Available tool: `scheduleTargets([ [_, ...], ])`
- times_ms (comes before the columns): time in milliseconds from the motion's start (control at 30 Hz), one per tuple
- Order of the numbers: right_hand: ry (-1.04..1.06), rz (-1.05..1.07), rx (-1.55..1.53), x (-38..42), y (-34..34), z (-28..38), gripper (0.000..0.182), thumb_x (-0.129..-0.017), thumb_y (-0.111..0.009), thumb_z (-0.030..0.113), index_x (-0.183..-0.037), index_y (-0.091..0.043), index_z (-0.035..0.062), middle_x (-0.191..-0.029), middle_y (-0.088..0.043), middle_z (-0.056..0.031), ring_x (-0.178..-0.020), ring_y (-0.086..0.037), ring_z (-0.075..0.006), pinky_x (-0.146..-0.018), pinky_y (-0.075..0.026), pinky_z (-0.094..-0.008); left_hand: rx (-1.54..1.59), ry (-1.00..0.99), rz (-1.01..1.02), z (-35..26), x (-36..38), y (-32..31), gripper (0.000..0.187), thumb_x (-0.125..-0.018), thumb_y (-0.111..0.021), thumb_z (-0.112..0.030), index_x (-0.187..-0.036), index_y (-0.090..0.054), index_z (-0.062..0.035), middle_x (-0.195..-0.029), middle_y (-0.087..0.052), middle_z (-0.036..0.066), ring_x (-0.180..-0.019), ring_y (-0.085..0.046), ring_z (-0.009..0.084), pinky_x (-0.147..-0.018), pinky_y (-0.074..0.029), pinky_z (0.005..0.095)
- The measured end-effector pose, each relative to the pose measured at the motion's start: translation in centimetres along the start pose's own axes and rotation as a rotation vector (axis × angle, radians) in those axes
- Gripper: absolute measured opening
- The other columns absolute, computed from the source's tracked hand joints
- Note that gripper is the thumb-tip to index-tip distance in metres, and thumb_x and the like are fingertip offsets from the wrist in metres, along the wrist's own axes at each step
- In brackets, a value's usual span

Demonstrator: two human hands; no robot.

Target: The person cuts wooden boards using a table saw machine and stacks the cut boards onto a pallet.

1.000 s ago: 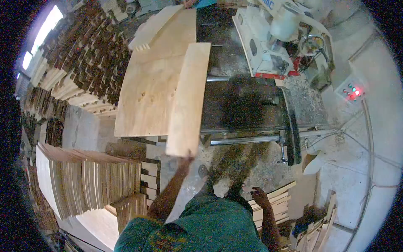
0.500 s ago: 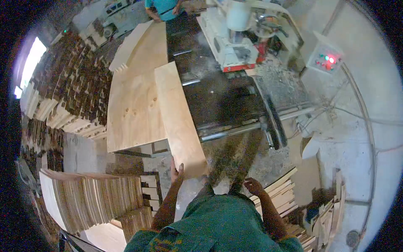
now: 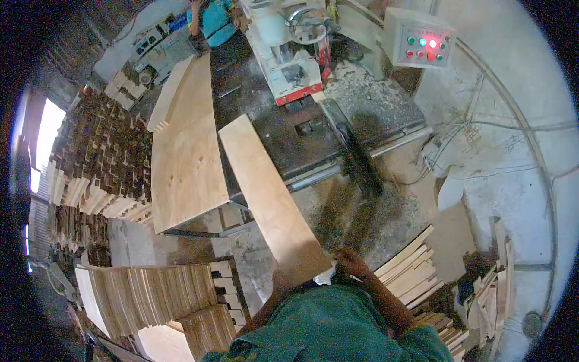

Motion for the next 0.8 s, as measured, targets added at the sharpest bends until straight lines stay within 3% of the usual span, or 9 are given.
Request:
scheduleTargets([
  [133,-0.119,0.284,-0.071,3.2,0.2,5.8,0.055,-0.095,-0.065,0.025,-0.139,-0.038,0.0063,-0.122,-0.060,-0.0119,-0.111,-0.058,-0.0207,-0.092,-0.050,-0.0381,-0.156,0.051,0.102,-3.5,3.6,-6.3,0.080,-0.092,-0.065,-0.013,-0.152,-0.013,-0.0017,-0.124,-0.060,0.018,-0.107,-0.062,0.0270,-0.088,-0.052,0.0355],
  [233,0.143,0.160,-0.143,4.4,1.4,3.9,0.061,-0.093,-0.068,0.024,-0.141,-0.033,0.0079,-0.124,-0.059,-0.0159,-0.116,-0.057,-0.0239,-0.095,-0.049,-0.0424,-0.400,0.051,0.198,-0.4,3.5,-7.8,0.083,-0.092,-0.066,-0.015,-0.153,-0.010,-0.0030,-0.132,-0.054,0.019,-0.115,-0.058,0.0269,-0.095,-0.049,0.0365],
  [333,0.201,0.159,-0.053,5.8,4.2,2.5,0.066,-0.092,-0.069,0.022,-0.143,-0.029,0.0082,-0.123,-0.060,-0.0170,-0.116,-0.057,-0.0249,-0.095,-0.049,-0.0437,-0.230,0.045,0.270,-0.4,3.8,-10.7,0.085,-0.093,-0.065,-0.018,-0.154,-0.006,-0.0036,-0.138,-0.048,0.020,-0.122,-0.053,0.0271,-0.101,-0.044,0.0378],
  [367,0.220,0.159,-0.023,6.3,5.1,2.4,0.067,-0.092,-0.069,0.021,-0.143,-0.028,0.0083,-0.122,-0.061,-0.0174,-0.115,-0.058,-0.0253,-0.095,-0.049,-0.0441,-0.443,-0.067,0.295,-1.0,3.6,-11.7,0.087,-0.094,-0.065,-0.019,-0.154,-0.004,-0.0044,-0.138,-0.049,0.021,-0.119,-0.055,0.0274,-0.099,-0.046,0.0379],
  [433,-0.094,0.072,-0.230,7.8,7.0,1.4,0.060,-0.093,-0.066,0.020,-0.141,-0.032,0.0077,-0.118,-0.064,-0.0166,-0.108,-0.062,-0.0251,-0.090,-0.052,-0.0430,-0.660,-0.181,0.317,-2.4,3.6,-14.0,0.088,-0.094,-0.064,-0.020,-0.154,-0.002,-0.0052,-0.137,-0.049,0.021,-0.117,-0.057,0.0276,-0.097,-0.047,0.0380],
  [500,-0.062,0.034,-0.275,7.4,8.6,0.3,0.057,-0.094,-0.065,0.020,-0.140,-0.034,0.0070,-0.115,-0.065,-0.0152,-0.103,-0.063,-0.0237,-0.088,-0.053,-0.0402,-0.716,0.046,0.347,-2.1,3.8,-16.0,0.088,-0.094,-0.064,-0.022,-0.154,-0.001,-0.0058,-0.132,-0.053,0.021,-0.110,-0.061,0.0274,-0.091,-0.051,0.0380],
  [700,0.037,-0.077,-0.330,7.1,13.2,-1.2,0.053,-0.095,-0.063,0.017,-0.141,-0.039,0.0064,-0.111,-0.066,-0.0097,-0.095,-0.063,-0.0171,-0.085,-0.052,-0.0324,-0.533,-0.164,0.298,-2.4,2.7,-21.4,0.085,-0.091,-0.067,-0.019,-0.153,-0.011,-0.0052,-0.121,-0.059,0.019,-0.103,-0.064,0.0284,-0.087,-0.054,0.0386],
  [767,0.039,-0.164,-0.118,7.6,14.8,-0.3,0.051,-0.093,-0.064,0.015,-0.139,-0.044,0.0065,-0.112,-0.066,-0.0083,-0.095,-0.062,-0.0159,-0.085,-0.051,-0.0330,-0.535,-0.136,0.296,-1.7,2.3,-22.5,0.085,-0.091,-0.068,-0.019,-0.153,-0.011,-0.0053,-0.121,-0.059,0.019,-0.105,-0.064,0.0285,-0.087,-0.054,0.0389],
  [800,0.105,-0.170,-0.232,8.4,14.9,2.5,0.050,-0.091,-0.065,0.013,-0.138,-0.048,0.0074,-0.108,-0.066,-0.0062,-0.093,-0.062,-0.0147,-0.081,-0.052,-0.0324,-0.532,-0.113,0.290,-1.3,2.1,-22.9,0.086,-0.090,-0.069,-0.019,-0.153,-0.012,-0.0054,-0.121,-0.059,0.019,-0.106,-0.063,0.0285,-0.087,-0.054,0.0393],
])
Point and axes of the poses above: each hand's wrist, its own x-axis away from the middle knuckle, its own y-axis out of the back of the hand, z = x × y, the point moved 6 cm from there along -x, towards the middle knuckle
